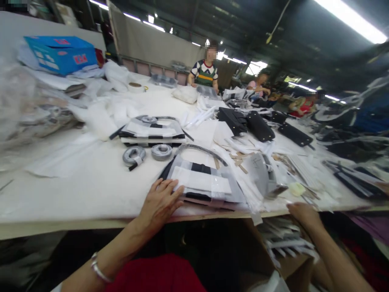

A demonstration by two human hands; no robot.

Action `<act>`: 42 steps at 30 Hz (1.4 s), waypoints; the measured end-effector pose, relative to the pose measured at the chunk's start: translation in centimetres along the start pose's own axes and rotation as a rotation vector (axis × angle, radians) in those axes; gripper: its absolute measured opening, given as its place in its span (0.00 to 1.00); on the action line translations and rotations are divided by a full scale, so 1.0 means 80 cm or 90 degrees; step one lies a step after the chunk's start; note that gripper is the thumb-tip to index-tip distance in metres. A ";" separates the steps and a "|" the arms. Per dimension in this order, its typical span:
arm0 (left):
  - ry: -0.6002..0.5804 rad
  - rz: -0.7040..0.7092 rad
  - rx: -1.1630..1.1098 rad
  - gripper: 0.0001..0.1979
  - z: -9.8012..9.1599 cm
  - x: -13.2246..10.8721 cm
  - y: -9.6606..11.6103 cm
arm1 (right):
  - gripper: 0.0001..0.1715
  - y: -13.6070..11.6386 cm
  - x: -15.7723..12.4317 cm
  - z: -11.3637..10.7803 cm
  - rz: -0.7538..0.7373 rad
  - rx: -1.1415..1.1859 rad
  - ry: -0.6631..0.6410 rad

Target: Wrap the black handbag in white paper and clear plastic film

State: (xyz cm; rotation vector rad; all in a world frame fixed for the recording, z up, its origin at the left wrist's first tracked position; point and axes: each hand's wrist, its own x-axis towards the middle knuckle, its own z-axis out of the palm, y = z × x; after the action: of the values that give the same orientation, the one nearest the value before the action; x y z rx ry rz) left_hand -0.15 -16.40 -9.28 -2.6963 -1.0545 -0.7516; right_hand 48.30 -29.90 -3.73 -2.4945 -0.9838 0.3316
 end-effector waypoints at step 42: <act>-0.132 -0.012 -0.066 0.29 -0.002 0.001 0.000 | 0.14 -0.472 -0.112 0.209 -1.053 -0.657 -0.485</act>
State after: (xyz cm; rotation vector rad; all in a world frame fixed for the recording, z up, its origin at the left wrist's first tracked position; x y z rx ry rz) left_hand -0.16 -16.44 -9.09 -2.9073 -1.1145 -0.5521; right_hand 13.46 -6.33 0.20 -1.0392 -3.6129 0.1703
